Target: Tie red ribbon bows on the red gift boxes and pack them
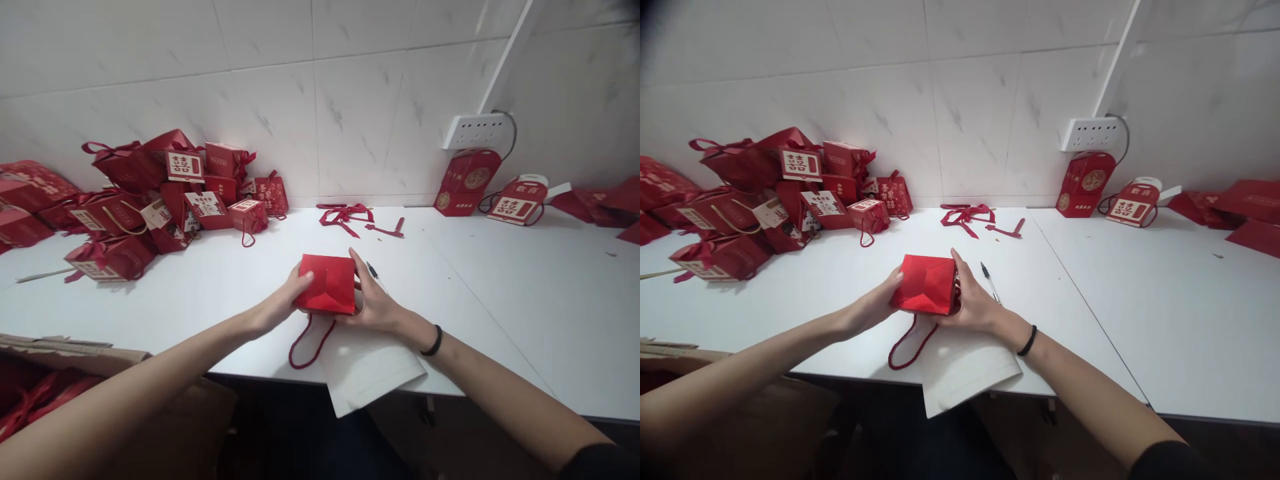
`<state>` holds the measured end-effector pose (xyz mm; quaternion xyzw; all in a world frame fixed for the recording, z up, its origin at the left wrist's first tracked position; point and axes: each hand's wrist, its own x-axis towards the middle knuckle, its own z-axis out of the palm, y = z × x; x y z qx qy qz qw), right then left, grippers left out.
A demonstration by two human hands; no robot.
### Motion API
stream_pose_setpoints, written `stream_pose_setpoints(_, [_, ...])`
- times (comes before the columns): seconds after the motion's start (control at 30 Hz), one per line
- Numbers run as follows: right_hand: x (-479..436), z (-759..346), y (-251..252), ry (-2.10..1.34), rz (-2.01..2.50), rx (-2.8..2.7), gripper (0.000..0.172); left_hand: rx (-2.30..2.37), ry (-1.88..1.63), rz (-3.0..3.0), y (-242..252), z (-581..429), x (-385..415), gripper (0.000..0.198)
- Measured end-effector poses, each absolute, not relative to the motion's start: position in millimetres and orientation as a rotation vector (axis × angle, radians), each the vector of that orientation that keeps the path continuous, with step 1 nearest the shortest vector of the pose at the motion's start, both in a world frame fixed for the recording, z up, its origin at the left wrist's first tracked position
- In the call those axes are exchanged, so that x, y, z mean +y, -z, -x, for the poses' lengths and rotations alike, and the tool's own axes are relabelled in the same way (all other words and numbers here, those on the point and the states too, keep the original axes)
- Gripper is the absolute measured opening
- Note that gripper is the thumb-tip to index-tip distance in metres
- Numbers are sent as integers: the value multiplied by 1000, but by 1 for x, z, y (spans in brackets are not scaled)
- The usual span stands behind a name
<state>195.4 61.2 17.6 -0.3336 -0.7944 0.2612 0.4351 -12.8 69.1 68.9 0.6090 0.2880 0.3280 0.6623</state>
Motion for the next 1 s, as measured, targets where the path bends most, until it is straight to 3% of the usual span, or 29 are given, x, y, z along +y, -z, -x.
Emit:
stream_pose_setpoints(0.27, [56, -186, -5, -522, 835, -1962, 123, 631, -715, -1571, -74, 2, 57, 62])
stream_pose_setpoints(0.47, [58, -189, -11, -344, 819, -1951, 122, 787, -489, -2045, -83, 14, 58, 94])
stream_pose_setpoints(0.6, [57, -192, -20, -287, 776, -1928, 116, 930, -647, -2484, -76, 16, 61, 114])
stream_pose_setpoints(0.83, [52, -197, -32, 153, 720, -2140, 104, 900, -728, -2883, -72, 13, 61, 102])
stream_pose_setpoints(1.0, [54, -211, -39, 93, 714, -1980, 94, 886, -913, -2619, -77, 20, 69, 91])
